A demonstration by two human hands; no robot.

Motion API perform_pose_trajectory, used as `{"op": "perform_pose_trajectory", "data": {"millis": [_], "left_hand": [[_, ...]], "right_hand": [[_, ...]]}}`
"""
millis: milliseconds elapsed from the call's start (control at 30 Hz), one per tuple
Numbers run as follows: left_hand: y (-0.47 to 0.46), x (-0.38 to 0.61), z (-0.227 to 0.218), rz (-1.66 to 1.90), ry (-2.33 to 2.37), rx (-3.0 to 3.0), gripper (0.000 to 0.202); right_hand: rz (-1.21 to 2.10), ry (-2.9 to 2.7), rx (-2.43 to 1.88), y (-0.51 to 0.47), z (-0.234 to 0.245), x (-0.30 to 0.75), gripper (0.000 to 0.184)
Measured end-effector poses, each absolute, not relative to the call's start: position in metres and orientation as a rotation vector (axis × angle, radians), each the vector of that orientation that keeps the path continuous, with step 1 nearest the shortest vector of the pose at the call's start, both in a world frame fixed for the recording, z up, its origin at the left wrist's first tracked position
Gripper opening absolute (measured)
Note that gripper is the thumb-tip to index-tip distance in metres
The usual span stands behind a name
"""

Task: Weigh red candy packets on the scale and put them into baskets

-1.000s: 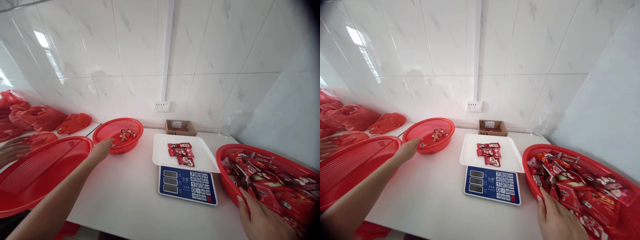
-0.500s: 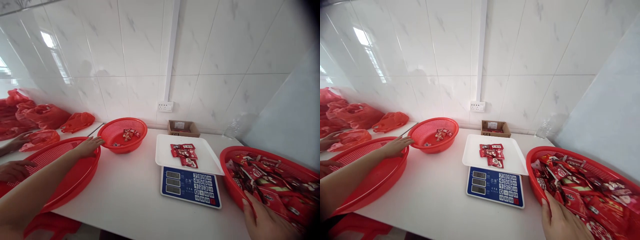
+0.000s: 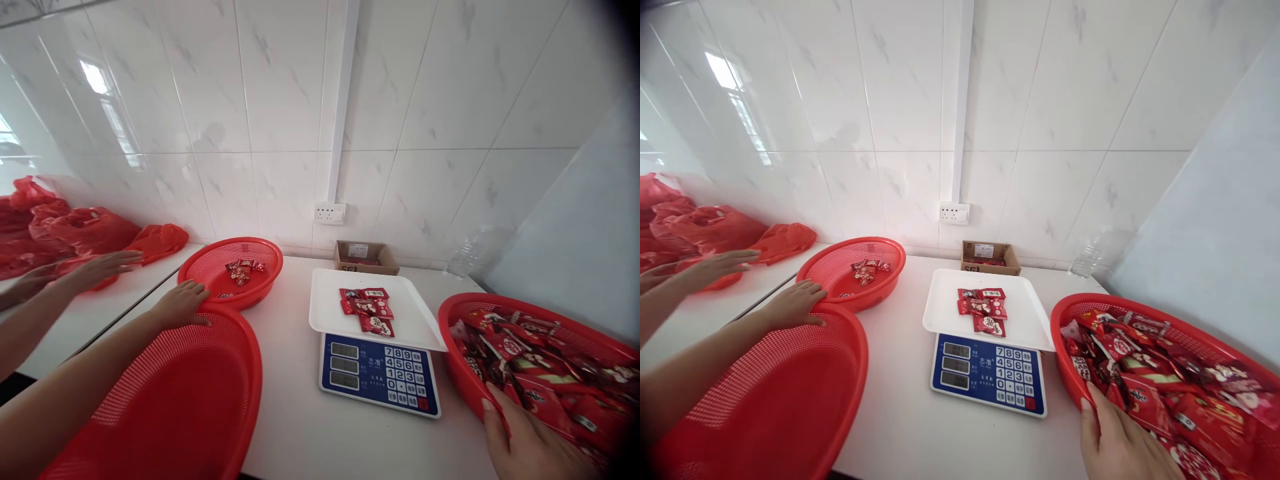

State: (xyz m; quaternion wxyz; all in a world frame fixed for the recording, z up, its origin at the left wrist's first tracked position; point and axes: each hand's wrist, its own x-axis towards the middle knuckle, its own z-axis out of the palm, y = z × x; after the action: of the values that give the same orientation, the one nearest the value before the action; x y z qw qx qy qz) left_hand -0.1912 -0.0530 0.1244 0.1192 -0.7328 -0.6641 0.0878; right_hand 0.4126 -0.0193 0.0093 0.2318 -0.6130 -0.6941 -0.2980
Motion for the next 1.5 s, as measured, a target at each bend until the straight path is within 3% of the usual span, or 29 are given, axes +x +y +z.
{"op": "perform_pose_trajectory", "data": {"millis": [500,767,967,1233,1500], "left_hand": [[-0.068,-0.209,0.117,0.264,-2.303,-1.675,0.059],[-0.068,-0.228,0.100,0.144,-2.112,-1.603,0.058],[-0.039,-0.199,0.103,0.103,-1.896,-1.987,0.052],[0.005,-0.168,0.116,0.187,-2.341,-1.959,0.044],[0.009,-0.188,0.119,0.221,-2.570,-1.672,0.054]], "right_hand": [[-0.825,-1.874,-1.666,-0.014,-0.002,0.419,0.040],[-0.820,-1.871,-1.703,-0.021,0.011,0.410,0.040],[-0.844,-1.894,-1.701,-0.026,0.020,0.404,0.038],[-0.977,-1.873,-1.572,-0.028,0.030,0.398,0.037],[-0.999,-1.896,-1.542,-0.028,0.033,0.397,0.035]]}}
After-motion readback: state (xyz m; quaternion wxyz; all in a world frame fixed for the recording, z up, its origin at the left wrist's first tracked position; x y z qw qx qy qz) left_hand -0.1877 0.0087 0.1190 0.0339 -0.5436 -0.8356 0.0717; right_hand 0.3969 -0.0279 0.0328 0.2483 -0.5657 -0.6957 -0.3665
